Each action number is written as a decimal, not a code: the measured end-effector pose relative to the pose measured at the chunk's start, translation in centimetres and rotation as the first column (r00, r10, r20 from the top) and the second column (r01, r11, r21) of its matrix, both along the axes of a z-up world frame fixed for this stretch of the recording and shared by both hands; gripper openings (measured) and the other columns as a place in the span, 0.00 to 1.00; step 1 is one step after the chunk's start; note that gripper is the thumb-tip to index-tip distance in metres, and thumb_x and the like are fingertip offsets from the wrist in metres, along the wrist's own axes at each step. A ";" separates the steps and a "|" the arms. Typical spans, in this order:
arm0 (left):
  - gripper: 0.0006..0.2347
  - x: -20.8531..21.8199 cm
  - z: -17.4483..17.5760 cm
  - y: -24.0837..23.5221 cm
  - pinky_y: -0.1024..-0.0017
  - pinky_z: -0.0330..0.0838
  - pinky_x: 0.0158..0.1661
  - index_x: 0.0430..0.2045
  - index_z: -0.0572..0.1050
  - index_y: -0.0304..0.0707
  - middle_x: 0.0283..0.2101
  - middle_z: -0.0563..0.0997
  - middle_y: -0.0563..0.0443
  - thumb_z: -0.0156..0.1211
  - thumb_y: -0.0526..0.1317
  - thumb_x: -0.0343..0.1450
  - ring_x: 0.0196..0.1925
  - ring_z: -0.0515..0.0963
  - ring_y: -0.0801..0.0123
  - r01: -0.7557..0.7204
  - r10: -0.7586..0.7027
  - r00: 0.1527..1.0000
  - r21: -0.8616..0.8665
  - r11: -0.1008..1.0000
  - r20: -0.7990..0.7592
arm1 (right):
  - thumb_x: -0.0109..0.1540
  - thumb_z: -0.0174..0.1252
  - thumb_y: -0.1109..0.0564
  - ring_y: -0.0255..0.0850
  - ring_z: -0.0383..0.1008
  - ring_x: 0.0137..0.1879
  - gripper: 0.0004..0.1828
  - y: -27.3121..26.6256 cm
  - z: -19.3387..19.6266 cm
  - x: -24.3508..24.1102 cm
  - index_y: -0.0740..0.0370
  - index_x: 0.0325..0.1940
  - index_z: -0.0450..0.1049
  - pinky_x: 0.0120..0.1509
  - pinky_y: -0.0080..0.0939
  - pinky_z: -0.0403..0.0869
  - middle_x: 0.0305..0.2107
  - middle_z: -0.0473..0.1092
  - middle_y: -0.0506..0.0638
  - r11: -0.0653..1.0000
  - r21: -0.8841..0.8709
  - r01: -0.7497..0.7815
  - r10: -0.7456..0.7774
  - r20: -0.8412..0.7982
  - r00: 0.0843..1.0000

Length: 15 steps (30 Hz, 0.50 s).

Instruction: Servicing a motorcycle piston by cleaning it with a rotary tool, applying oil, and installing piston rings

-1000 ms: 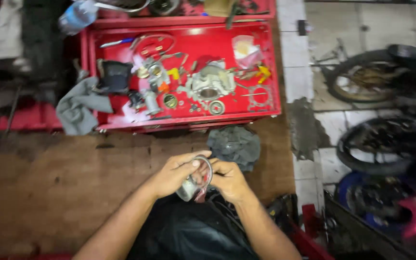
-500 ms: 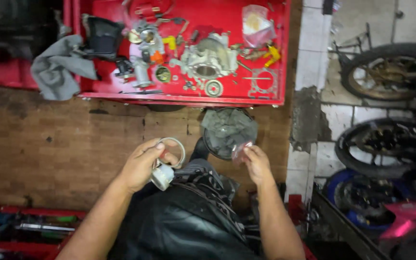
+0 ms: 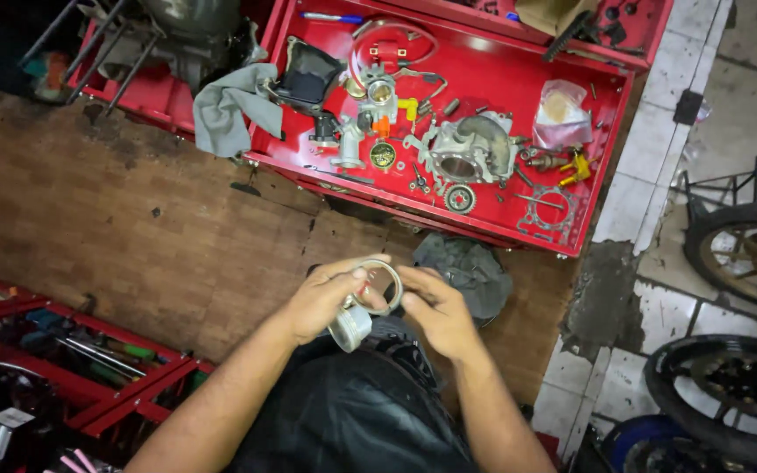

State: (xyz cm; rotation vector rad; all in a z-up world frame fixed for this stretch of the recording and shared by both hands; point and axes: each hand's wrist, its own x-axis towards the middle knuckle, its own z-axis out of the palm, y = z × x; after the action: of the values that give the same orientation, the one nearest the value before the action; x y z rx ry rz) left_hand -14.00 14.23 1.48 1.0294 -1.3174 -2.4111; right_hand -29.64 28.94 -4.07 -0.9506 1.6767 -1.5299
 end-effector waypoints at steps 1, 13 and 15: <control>0.18 0.0 -0.3 0.3 0.70 0.79 0.24 0.56 0.77 0.37 0.37 0.85 0.33 0.55 0.42 0.72 0.32 0.86 0.58 -0.006 0.006 1.000 0.027 1.000 -0.023 | 0.62 0.65 0.59 0.44 0.78 0.52 0.18 -1.4 1.8 0.2 0.63 0.57 0.80 0.61 0.47 0.74 0.42 0.80 0.55 0.995 -0.070 -0.065 0.078 0.197 0.977; 0.18 2.8 -0.6 -0.9 0.67 0.81 0.31 0.56 0.79 0.39 0.37 0.86 0.38 0.55 0.43 0.72 0.34 0.87 0.57 0.055 -0.050 0.997 -0.088 0.995 0.056 | 0.59 0.64 0.64 0.46 0.81 0.33 0.08 0.5 -6.9 -0.1 0.67 0.42 0.75 0.35 0.41 0.80 0.28 0.78 0.60 0.978 0.152 0.145 -0.209 0.642 0.738; 0.19 4.4 -1.1 -1.6 0.67 0.81 0.26 0.57 0.77 0.39 0.29 0.86 0.33 0.53 0.44 0.73 0.31 0.87 0.55 0.019 -0.015 0.998 -0.053 0.998 0.067 | 0.60 0.62 0.63 0.51 0.84 0.35 0.09 1.9 -7.8 -1.6 0.68 0.43 0.73 0.35 0.42 0.82 0.30 0.79 0.66 0.959 0.207 0.195 -0.284 0.672 0.684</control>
State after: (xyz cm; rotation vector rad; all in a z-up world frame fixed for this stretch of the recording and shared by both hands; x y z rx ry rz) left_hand -9.60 12.66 0.42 1.0975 -1.4102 -2.3587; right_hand -31.26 30.82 -11.84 -0.0236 1.3236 -1.6482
